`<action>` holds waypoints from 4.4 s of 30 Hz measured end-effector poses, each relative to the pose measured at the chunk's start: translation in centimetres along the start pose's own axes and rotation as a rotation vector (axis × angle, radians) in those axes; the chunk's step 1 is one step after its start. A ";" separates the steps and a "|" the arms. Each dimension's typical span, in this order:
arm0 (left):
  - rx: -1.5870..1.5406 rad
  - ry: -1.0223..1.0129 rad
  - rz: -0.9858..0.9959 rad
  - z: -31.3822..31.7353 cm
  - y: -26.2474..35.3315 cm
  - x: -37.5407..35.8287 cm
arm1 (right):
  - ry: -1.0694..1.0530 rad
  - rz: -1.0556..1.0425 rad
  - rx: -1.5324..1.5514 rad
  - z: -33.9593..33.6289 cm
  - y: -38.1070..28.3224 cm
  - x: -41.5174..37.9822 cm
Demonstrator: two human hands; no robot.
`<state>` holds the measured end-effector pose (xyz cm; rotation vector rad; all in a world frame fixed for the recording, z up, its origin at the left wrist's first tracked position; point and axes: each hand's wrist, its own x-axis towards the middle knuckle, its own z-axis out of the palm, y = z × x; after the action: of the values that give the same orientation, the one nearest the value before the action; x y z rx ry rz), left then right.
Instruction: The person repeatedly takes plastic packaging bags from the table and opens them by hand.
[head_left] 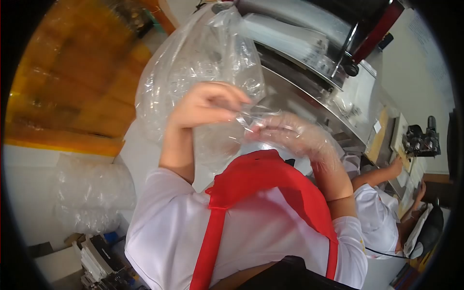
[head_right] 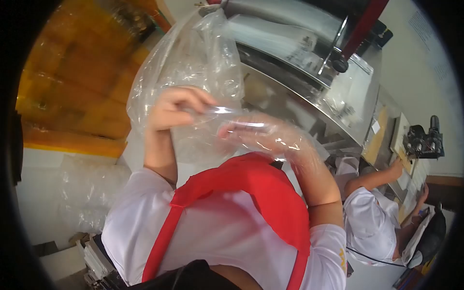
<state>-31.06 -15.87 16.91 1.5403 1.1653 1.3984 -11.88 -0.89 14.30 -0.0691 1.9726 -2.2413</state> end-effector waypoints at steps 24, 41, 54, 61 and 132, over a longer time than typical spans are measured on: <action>0.918 0.069 -0.100 -1.1 -5.8 18.3 | 0.830 0.152 0.037 -0.9 4.8 -10.8; 0.723 0.219 0.088 -0.7 -19.2 27.6 | 1.180 0.013 -0.335 8.9 1.9 -24.1; 0.615 -0.050 0.929 15.3 1.4 20.7 | 1.244 -0.569 0.305 3.6 0.4 -16.5; 0.373 -0.377 0.813 21.2 -0.7 17.8 | 1.142 -0.625 0.249 3.8 -0.7 -17.3; 0.316 -0.474 0.459 19.1 -6.3 15.1 | 1.165 0.374 -0.222 -1.1 8.8 -13.0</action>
<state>-13.17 1.38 13.22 2.3210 0.7899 1.0492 1.55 1.06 6.31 1.7535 2.3269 -1.9012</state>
